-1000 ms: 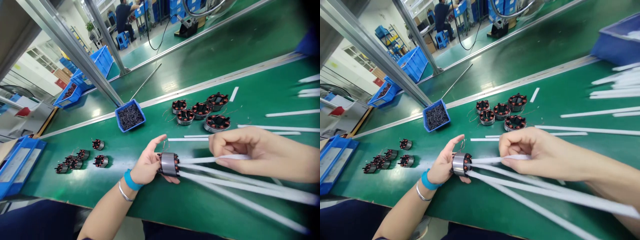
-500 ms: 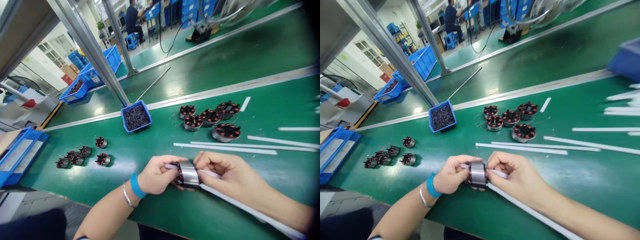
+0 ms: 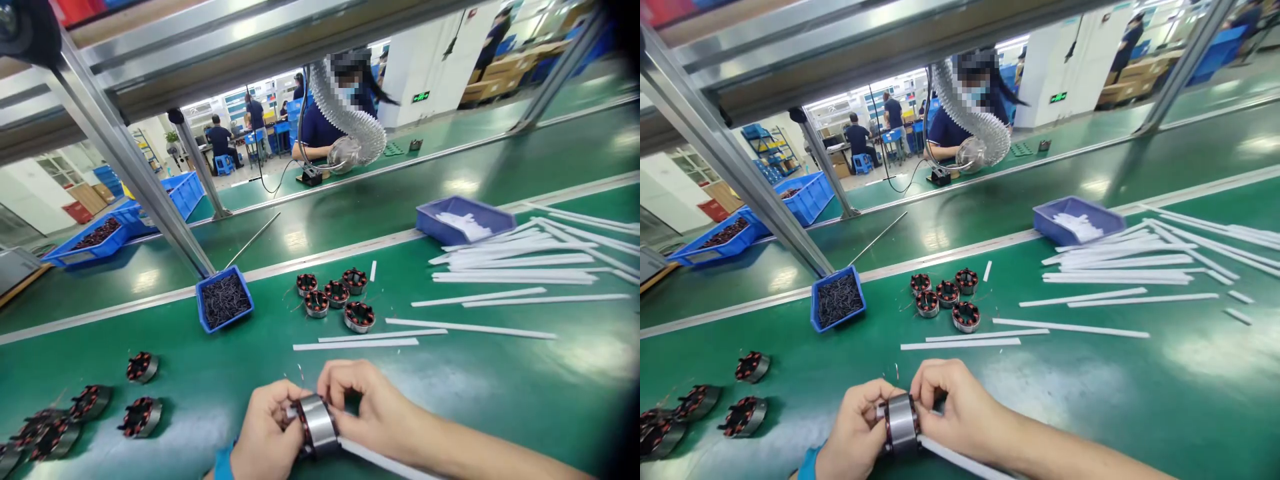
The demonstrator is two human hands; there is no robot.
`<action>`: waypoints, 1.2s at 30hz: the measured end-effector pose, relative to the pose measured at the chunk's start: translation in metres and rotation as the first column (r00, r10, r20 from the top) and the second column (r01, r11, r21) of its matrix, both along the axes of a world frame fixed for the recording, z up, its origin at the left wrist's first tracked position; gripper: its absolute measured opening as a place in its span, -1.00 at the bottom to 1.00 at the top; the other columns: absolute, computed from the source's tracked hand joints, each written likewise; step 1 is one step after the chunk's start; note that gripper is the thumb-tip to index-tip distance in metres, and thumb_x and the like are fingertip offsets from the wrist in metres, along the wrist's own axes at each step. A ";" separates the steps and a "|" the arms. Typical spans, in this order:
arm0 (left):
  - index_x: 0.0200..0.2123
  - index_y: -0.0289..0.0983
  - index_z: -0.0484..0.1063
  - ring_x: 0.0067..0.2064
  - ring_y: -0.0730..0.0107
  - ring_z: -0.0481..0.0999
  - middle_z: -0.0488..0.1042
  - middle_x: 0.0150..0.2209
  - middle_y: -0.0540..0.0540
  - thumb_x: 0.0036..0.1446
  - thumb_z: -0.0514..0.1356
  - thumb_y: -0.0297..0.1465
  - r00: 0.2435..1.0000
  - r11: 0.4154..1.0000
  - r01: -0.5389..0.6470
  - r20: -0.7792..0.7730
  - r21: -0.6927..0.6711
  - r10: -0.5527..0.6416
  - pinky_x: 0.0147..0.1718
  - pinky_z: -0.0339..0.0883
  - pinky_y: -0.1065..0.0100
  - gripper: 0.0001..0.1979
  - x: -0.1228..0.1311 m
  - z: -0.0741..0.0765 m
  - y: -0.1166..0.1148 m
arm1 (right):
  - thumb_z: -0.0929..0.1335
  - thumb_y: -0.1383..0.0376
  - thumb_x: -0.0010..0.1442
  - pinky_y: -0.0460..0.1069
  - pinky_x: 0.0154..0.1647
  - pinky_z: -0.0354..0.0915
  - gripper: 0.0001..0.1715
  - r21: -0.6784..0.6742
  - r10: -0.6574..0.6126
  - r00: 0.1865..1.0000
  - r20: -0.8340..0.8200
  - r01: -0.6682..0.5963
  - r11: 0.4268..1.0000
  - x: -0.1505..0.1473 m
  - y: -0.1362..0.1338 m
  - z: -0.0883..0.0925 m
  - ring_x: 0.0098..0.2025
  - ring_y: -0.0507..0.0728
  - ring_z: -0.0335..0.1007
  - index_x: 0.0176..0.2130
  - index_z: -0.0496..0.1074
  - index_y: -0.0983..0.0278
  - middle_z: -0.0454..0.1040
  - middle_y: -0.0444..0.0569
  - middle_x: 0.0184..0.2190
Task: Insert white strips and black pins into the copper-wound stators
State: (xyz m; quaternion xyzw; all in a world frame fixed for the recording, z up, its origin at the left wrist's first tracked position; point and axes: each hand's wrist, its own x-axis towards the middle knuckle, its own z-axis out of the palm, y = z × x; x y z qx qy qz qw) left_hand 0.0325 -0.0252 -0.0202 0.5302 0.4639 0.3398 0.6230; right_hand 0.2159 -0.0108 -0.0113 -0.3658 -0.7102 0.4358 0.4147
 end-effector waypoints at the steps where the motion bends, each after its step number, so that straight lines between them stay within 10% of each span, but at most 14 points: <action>1: -0.40 -0.37 0.43 -0.45 0.49 0.42 0.49 -0.49 -0.04 -0.10 0.20 -0.49 1.000 1.000 -0.003 -0.003 -0.008 0.003 -0.43 0.27 0.49 -0.88 0.001 0.003 -0.001 | 0.34 0.42 -0.02 -0.11 -0.44 0.25 -0.68 -0.008 -0.002 1.000 -0.009 0.002 1.000 -0.001 -0.001 0.000 -0.48 0.01 0.38 -0.63 0.11 0.24 0.48 -0.07 -0.51; 8: -0.34 -0.37 0.56 -0.30 0.37 0.50 0.52 -0.32 -0.16 -0.16 0.18 -0.57 0.997 0.997 0.068 0.030 0.041 -0.069 -0.34 0.37 0.41 -0.76 -0.004 0.018 0.005 | 0.36 0.22 0.17 -0.05 -0.34 0.38 -0.80 -0.101 0.106 0.993 0.042 -0.101 0.990 0.024 0.017 0.000 -0.37 0.07 0.47 -0.45 0.38 0.25 0.54 -0.02 -0.37; 12: -0.37 -0.31 0.60 -0.07 0.21 0.48 0.46 -0.10 -0.24 -0.10 0.27 -0.52 0.996 0.976 0.079 -0.060 0.202 -0.068 -0.03 0.34 0.21 -0.83 -0.017 0.021 0.016 | 0.38 0.16 0.15 0.08 -0.15 0.37 -0.78 0.291 -0.206 0.942 0.265 0.126 0.948 0.036 0.044 -0.017 -0.20 0.19 0.45 -0.25 0.47 0.25 0.51 0.06 -0.25; 17: -0.40 -0.23 0.61 0.31 -0.01 0.12 0.24 0.27 -0.19 -0.02 0.30 -0.41 0.978 0.933 0.112 -0.204 0.343 -0.042 0.29 -0.16 -0.01 -0.91 -0.027 0.027 0.023 | 0.29 0.33 0.17 0.09 -0.29 0.29 -0.81 0.531 -0.289 0.825 0.486 -0.017 0.847 0.018 0.049 -0.032 -0.27 0.18 0.39 -0.42 0.47 0.26 0.49 0.08 -0.29; 20: -0.41 -0.27 0.61 0.23 -0.05 0.27 0.36 0.19 -0.23 -0.06 0.32 -0.37 0.981 0.956 0.138 -0.171 0.258 -0.095 0.22 0.01 -0.01 -0.89 -0.026 0.027 0.025 | 0.28 0.37 0.14 0.08 -0.29 0.24 -0.79 0.572 -0.287 0.860 0.421 -0.007 0.820 0.014 0.046 -0.027 -0.26 0.17 0.40 -0.51 0.41 0.24 0.52 0.05 -0.31; 25: -0.48 -0.38 0.56 -0.42 0.28 0.53 0.57 -0.50 -0.12 -0.22 0.38 -0.37 0.999 0.996 0.003 0.045 -0.085 0.001 -0.37 0.37 0.33 -0.80 -0.019 0.018 0.028 | 0.34 0.25 0.09 -0.01 -0.41 0.29 -0.82 0.154 -0.068 0.982 0.177 0.040 0.987 0.031 0.037 0.003 -0.46 0.07 0.36 -0.52 0.35 0.23 0.47 -0.05 -0.50; 29: -0.57 -0.37 0.47 -0.52 0.40 0.47 0.49 -0.60 -0.04 -0.35 0.47 -0.32 0.993 0.982 -0.060 0.092 -0.178 0.078 -0.47 0.37 0.37 -0.69 -0.016 0.012 0.029 | 0.38 0.12 0.07 -0.07 -0.52 0.21 -0.71 -0.170 0.144 0.985 0.098 -0.126 0.977 0.039 0.029 0.024 -0.54 0.02 0.21 -0.55 0.38 0.23 0.35 -0.10 -0.61; 36: -0.49 -0.31 0.27 -0.61 0.43 0.47 0.49 -0.60 0.01 -0.31 0.50 -0.33 0.988 0.974 0.039 0.154 -0.222 -0.004 -0.63 0.41 0.42 -0.55 -0.016 0.008 0.026 | 0.40 0.16 0.07 -0.09 -0.51 0.19 -0.75 -0.225 0.205 0.979 0.025 -0.194 0.955 0.028 0.022 0.016 -0.52 -0.02 0.19 -0.50 0.46 0.27 0.37 -0.11 -0.55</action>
